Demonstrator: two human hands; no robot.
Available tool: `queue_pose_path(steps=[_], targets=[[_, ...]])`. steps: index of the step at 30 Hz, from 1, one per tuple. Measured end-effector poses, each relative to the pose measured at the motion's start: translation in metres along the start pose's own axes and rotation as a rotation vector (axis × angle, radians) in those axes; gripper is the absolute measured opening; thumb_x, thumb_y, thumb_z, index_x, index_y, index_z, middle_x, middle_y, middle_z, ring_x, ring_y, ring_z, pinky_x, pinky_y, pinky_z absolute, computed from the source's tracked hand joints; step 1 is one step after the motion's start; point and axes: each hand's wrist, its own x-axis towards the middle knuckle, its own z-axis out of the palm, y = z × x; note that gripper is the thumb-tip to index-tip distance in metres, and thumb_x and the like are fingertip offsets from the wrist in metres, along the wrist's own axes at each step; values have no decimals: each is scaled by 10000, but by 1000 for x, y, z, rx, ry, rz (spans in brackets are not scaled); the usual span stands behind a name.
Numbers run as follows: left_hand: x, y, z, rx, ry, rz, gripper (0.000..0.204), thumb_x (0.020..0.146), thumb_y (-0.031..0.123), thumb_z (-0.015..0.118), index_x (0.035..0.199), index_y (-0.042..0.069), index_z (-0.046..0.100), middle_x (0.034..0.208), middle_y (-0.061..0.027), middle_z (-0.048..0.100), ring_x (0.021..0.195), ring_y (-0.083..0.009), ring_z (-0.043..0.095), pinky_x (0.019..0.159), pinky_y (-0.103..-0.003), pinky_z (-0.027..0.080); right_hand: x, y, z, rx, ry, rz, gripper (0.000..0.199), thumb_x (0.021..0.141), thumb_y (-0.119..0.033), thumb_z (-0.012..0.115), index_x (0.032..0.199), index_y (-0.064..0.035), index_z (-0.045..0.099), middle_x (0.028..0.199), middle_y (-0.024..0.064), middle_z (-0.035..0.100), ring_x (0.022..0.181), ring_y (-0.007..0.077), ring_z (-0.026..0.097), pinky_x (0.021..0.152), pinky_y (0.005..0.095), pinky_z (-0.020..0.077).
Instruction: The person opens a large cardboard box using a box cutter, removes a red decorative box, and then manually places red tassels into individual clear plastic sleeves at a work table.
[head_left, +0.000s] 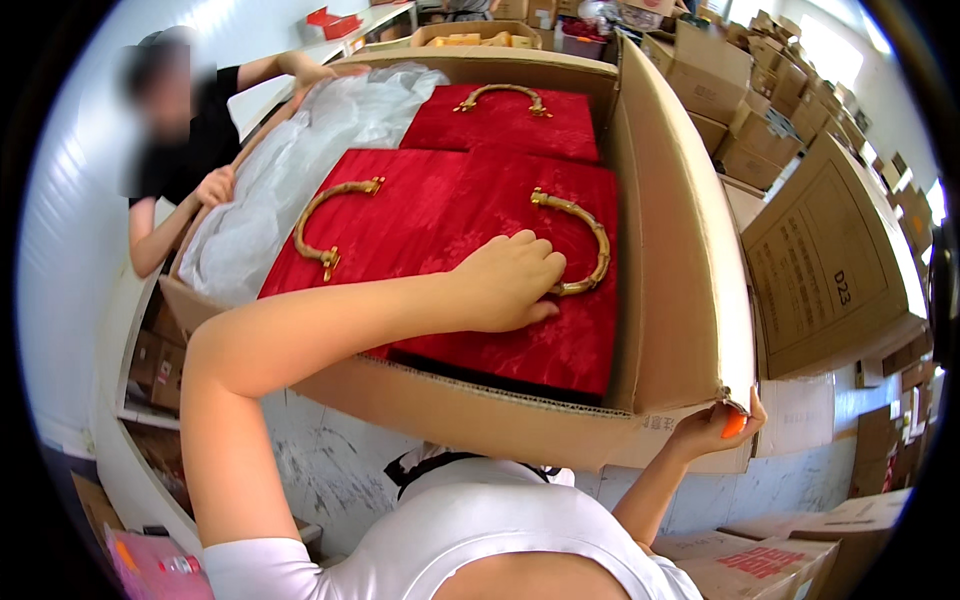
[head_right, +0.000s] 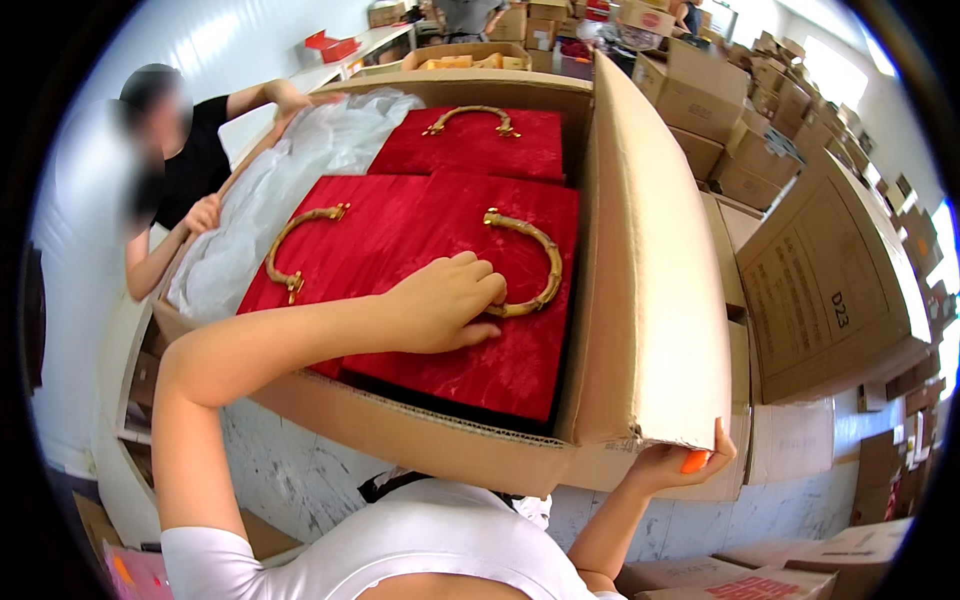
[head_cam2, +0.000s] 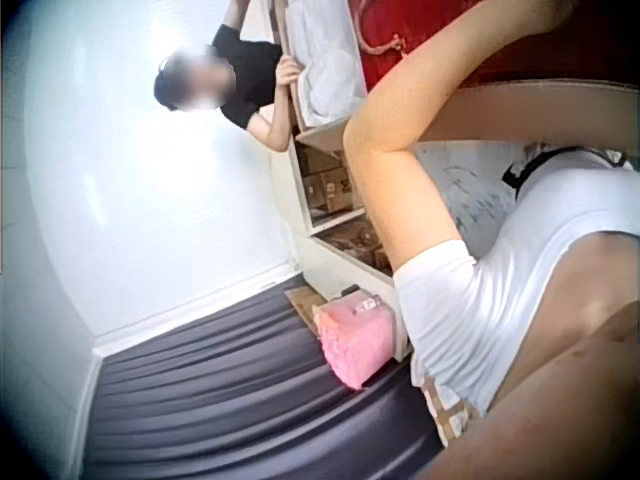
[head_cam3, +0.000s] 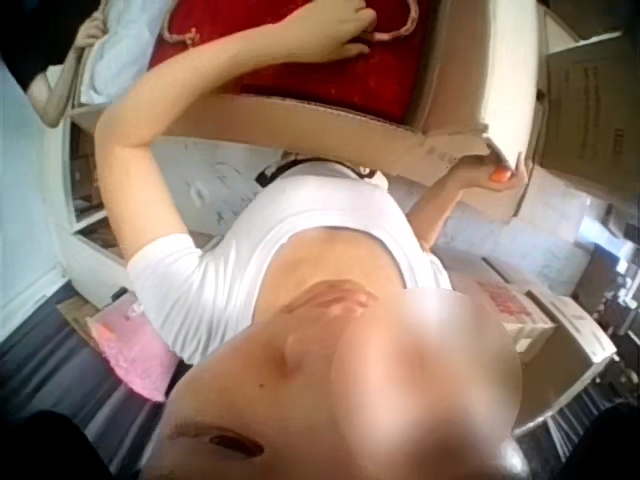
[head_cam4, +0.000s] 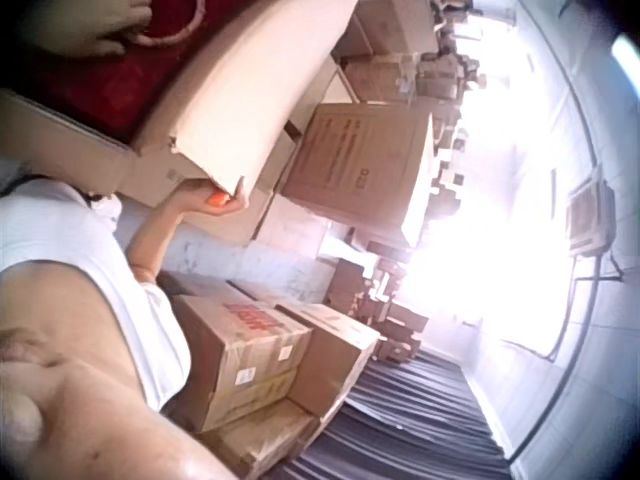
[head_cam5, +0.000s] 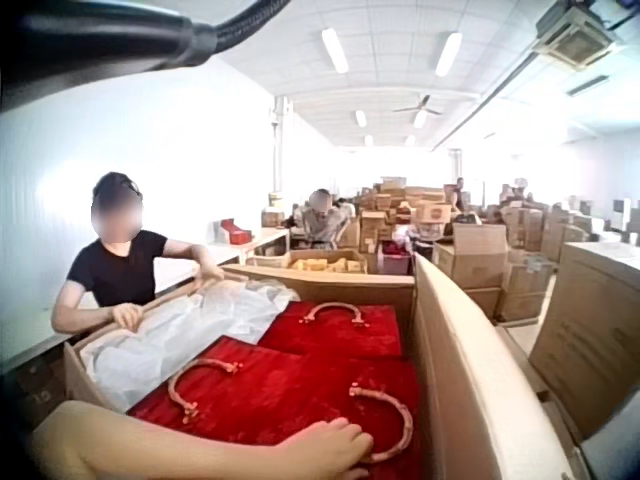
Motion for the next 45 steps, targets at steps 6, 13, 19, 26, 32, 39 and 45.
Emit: queue_pose_path(steps=[6, 13, 19, 26, 32, 39, 45], targets=[[9, -19, 7, -379, 106, 97, 218, 816, 244, 551, 740, 52, 481, 723, -84, 497, 736, -242, 483, 682, -337, 401, 33, -6, 1, -40, 50, -144, 151, 843, -167, 523, 907, -33, 501, 823, 20, 445, 745, 108, 482, 643, 245, 440], [11, -22, -30, -1829, 135, -417, 277, 880, 315, 469, 682, 142, 382, 506, 52, 312, 483, -91, 373, 614, -288, 403, 11, -15, 6, -152, 36, -66, 53, 837, -68, 503, 883, -43, 494, 812, 15, 465, 729, 99, 496, 643, 242, 454], [22, -18, -99, -1940, 196, -307, 236, 813, 201, 530, 649, 171, 363, 497, 91, 231, 430, -34, 219, 458, -212, 247, 18, -17, 7, -89, 65, -80, 61, 821, -50, 507, 881, -41, 501, 815, 15, 472, 738, 105, 502, 642, 244, 457], [12, -52, -252, -1726, 228, 127, 212, 871, 42, 446, 698, 50, 324, 492, 23, 257, 380, -56, 210, 416, -188, 226, 23, -8, 2, 90, 23, -101, 102, 790, -12, 511, 890, -28, 509, 853, 21, 450, 784, 104, 464, 732, 241, 403], [-30, -36, -263, -1256, 561, -133, 171, 901, 179, 410, 754, 109, 359, 490, 83, 217, 355, -10, 152, 336, -165, 134, 21, -3, -6, -78, -12, -144, 99, 805, -36, 508, 902, -16, 506, 856, 29, 452, 805, 116, 459, 766, 249, 385], [-51, -54, -284, -809, 705, -484, 232, 886, 257, 478, 718, 116, 401, 498, 100, 209, 373, 1, 159, 334, -163, 139, 21, -1, -6, 30, -14, -136, 155, 834, -143, 547, 927, -27, 502, 876, 33, 449, 794, 116, 462, 733, 256, 394], [-65, -68, -253, -638, 644, -701, 282, 857, 355, 526, 741, 127, 407, 573, 86, 246, 458, -12, 213, 399, -171, 178, 24, 17, -11, 35, -27, -188, 215, 825, -177, 555, 959, -21, 492, 866, 48, 475, 789, 134, 488, 703, 263, 444]])
